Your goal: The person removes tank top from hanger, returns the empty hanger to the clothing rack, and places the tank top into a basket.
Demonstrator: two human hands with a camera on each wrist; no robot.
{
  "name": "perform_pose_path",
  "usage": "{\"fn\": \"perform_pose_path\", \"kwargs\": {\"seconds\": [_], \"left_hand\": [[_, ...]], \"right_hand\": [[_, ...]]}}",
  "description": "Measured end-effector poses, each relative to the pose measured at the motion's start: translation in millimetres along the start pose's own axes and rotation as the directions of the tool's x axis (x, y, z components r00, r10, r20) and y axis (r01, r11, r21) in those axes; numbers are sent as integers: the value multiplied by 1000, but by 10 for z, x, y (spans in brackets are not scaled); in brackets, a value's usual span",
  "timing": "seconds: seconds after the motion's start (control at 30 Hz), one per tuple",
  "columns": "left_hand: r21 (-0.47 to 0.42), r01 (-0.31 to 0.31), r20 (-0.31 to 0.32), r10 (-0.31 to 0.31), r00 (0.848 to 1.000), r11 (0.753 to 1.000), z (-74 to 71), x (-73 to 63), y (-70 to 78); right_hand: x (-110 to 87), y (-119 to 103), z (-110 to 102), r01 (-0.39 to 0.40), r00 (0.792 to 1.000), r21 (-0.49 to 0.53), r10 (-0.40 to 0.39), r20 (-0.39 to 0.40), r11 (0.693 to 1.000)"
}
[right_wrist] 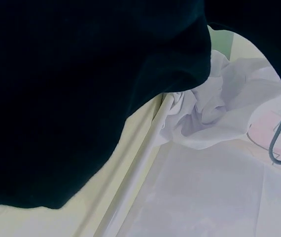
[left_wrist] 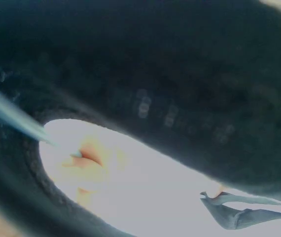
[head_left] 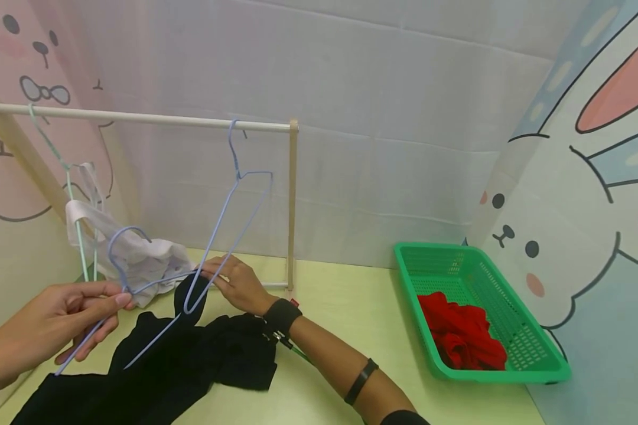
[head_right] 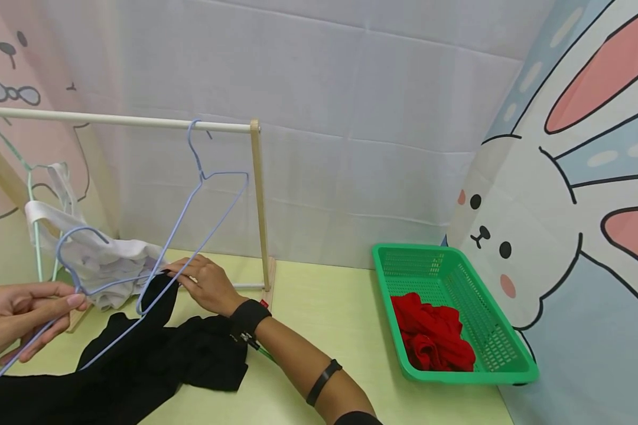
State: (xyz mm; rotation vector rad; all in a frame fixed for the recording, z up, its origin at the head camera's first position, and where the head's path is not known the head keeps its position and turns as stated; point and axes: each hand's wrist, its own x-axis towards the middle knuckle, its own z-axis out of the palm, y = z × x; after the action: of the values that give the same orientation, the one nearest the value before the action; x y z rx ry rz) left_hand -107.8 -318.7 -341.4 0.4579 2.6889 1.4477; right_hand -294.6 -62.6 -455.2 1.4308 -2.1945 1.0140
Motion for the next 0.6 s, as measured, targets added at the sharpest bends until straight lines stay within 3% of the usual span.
{"fn": "perform_pose_path", "kwargs": {"seconds": [0.17,0.4,0.6], "left_hand": [[14,7,5,-7,1000,1000,-10,-3,8],[78,131,1,-131,991,988,-31,-19,72],[65,183,-5,-183,983,981,-51,-41,62]], "right_hand": [[0,19,-4,-10,1000,-20,11,22,1000],[-12,45,-36,-5,999,-8,6,37,1000],[-36,67,-66,7,999,4,-7,31,1000]]}}
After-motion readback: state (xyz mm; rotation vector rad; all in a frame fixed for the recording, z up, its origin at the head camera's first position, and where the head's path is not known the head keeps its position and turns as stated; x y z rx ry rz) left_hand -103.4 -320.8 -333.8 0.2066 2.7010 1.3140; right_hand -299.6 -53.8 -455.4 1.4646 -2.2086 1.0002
